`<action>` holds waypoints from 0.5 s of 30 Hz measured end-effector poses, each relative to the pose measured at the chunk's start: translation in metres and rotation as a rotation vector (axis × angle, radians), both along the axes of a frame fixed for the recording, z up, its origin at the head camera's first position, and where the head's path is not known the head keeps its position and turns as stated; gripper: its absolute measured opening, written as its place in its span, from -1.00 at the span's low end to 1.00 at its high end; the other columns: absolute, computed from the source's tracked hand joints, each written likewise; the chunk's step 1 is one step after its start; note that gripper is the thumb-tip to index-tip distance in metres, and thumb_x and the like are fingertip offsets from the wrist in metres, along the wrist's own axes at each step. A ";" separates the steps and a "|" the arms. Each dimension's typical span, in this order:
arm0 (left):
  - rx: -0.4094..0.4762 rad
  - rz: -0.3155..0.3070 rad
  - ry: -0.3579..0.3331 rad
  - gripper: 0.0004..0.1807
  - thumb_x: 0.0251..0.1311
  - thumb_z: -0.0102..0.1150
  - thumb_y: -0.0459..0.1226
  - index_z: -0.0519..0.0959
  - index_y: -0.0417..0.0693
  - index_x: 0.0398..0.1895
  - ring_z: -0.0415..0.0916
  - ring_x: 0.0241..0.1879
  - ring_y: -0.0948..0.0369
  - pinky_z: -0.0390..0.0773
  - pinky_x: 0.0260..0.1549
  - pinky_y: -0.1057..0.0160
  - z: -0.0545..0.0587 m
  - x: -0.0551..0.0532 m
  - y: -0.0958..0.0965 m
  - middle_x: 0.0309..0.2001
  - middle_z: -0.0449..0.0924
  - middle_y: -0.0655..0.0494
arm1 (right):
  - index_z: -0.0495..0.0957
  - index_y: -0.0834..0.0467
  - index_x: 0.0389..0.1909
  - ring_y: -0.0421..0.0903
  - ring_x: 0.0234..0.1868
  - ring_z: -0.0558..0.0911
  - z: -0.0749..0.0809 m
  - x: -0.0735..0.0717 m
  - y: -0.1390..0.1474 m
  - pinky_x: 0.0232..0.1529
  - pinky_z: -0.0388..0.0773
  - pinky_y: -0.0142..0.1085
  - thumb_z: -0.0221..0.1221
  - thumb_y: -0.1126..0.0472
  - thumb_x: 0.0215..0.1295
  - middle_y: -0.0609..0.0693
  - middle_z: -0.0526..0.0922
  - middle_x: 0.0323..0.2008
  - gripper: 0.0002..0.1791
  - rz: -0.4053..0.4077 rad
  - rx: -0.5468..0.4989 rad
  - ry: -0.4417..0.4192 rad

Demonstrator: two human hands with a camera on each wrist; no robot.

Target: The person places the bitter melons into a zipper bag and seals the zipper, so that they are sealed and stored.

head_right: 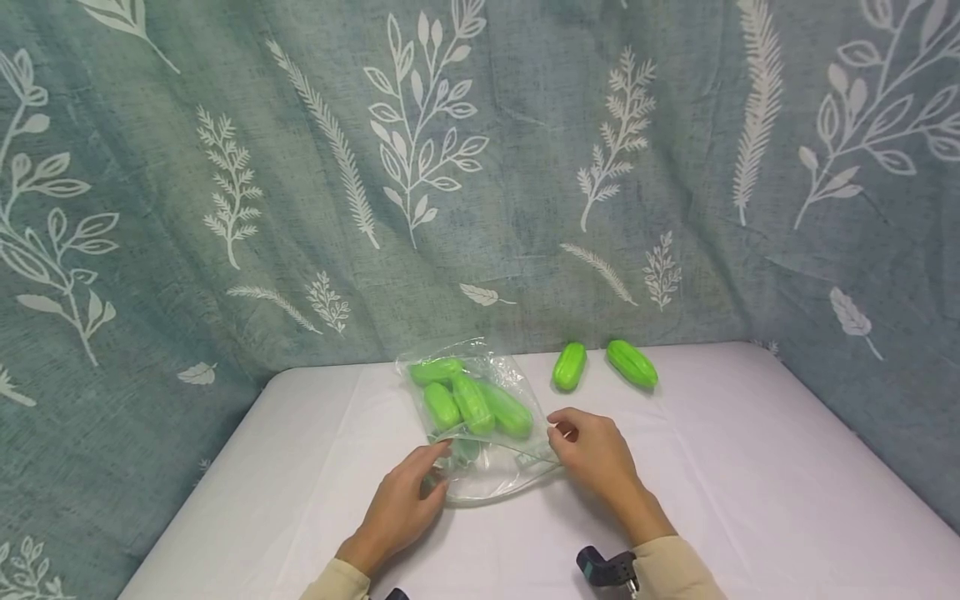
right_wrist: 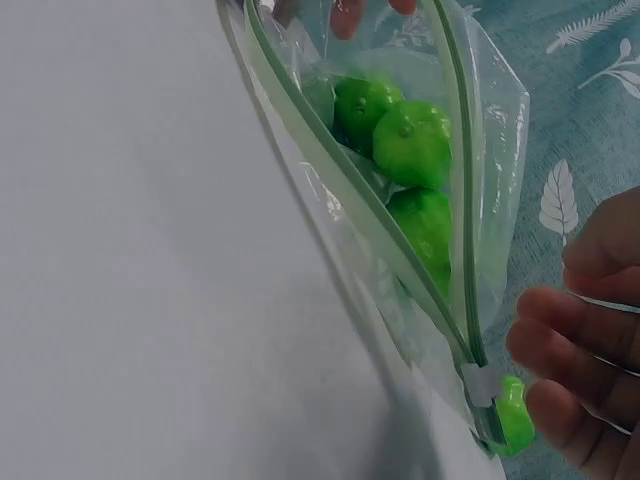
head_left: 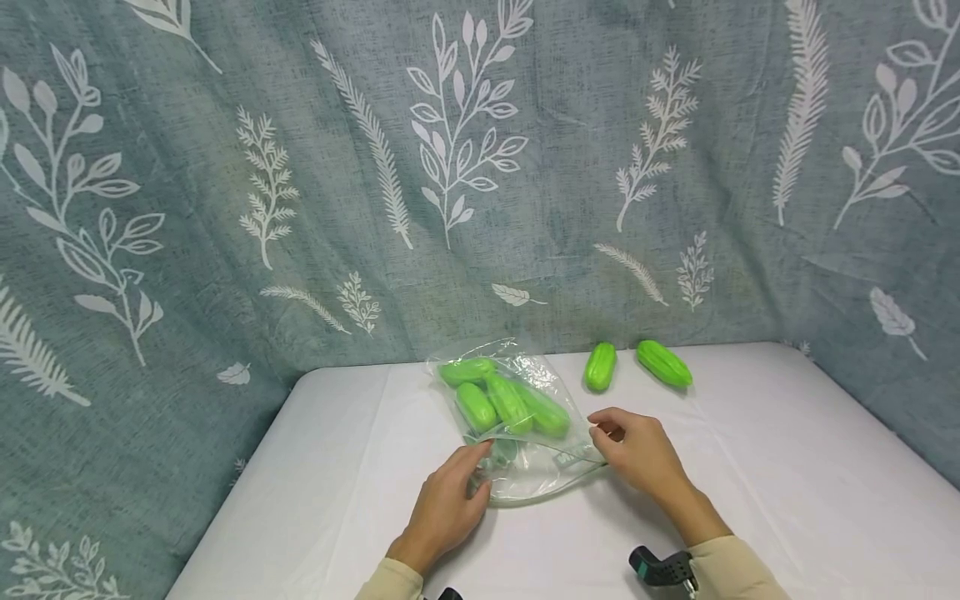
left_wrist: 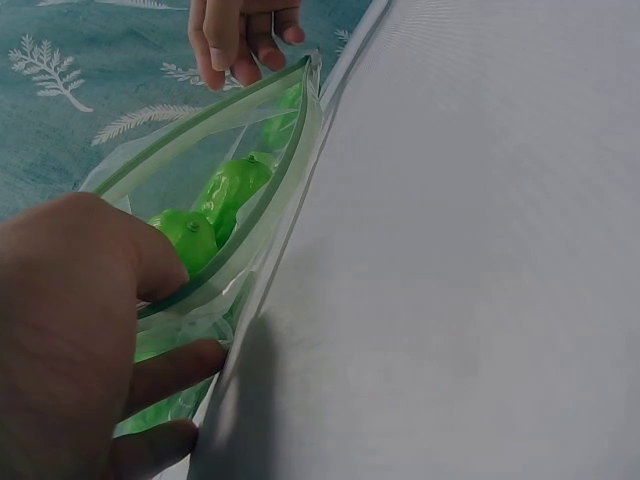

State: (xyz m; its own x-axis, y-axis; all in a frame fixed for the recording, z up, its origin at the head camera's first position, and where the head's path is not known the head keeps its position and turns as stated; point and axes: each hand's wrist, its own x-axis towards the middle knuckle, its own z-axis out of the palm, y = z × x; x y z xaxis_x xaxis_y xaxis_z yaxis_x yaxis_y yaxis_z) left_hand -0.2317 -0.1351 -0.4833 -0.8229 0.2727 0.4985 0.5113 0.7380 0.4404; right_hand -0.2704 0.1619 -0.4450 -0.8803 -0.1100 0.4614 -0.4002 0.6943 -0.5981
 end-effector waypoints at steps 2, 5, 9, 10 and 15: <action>-0.001 0.000 -0.001 -0.38 0.19 0.27 -0.28 0.45 0.10 0.37 0.56 0.14 0.19 0.58 0.08 0.12 -0.001 0.000 0.000 0.17 0.58 0.20 | 0.73 0.16 -0.12 -0.20 -0.37 0.64 -0.001 -0.001 0.003 -0.26 0.58 -0.19 0.24 0.27 0.26 -0.19 0.69 -0.42 -0.80 0.002 -0.011 -0.010; -0.005 0.000 -0.003 -0.39 0.20 0.27 -0.28 0.45 0.09 0.37 0.56 0.15 0.19 0.58 0.08 0.12 -0.001 0.000 -0.001 0.17 0.58 0.20 | 0.73 0.19 -0.14 -0.18 -0.36 0.65 -0.003 -0.002 0.005 -0.26 0.58 -0.20 0.25 0.29 0.25 -0.16 0.70 -0.42 -0.80 0.003 -0.036 -0.017; -0.003 0.007 -0.010 -0.39 0.19 0.28 -0.27 0.46 0.09 0.37 0.55 0.16 0.18 0.57 0.10 0.11 0.001 0.001 -0.002 0.19 0.57 0.19 | 0.72 0.20 -0.14 -0.15 -0.34 0.65 -0.003 -0.006 0.007 -0.24 0.58 -0.20 0.25 0.28 0.26 -0.13 0.70 -0.41 -0.81 -0.013 -0.051 -0.044; 0.000 0.007 -0.013 -0.39 0.19 0.28 -0.27 0.46 0.09 0.37 0.55 0.16 0.18 0.57 0.10 0.11 0.002 0.001 -0.003 0.19 0.57 0.19 | 0.72 0.20 -0.14 -0.15 -0.34 0.65 -0.003 -0.007 0.008 -0.24 0.57 -0.20 0.24 0.27 0.26 -0.13 0.70 -0.40 -0.80 -0.024 -0.050 -0.054; 0.016 -0.001 -0.027 -0.39 0.20 0.26 -0.27 0.45 0.10 0.37 0.55 0.17 0.18 0.56 0.11 0.11 0.001 0.001 -0.001 0.19 0.57 0.20 | 0.72 0.22 -0.11 -0.09 -0.31 0.64 -0.002 -0.011 0.014 -0.22 0.53 -0.16 0.19 0.25 0.28 -0.06 0.71 -0.37 -0.76 -0.106 -0.041 -0.115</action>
State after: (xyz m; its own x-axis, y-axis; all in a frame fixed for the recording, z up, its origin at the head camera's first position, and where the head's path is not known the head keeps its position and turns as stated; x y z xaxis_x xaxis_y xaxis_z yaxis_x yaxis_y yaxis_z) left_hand -0.2311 -0.1360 -0.4826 -0.8357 0.2653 0.4809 0.4999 0.7301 0.4659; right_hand -0.2811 0.1762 -0.4466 -0.9334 0.0033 0.3589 -0.2530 0.7032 -0.6645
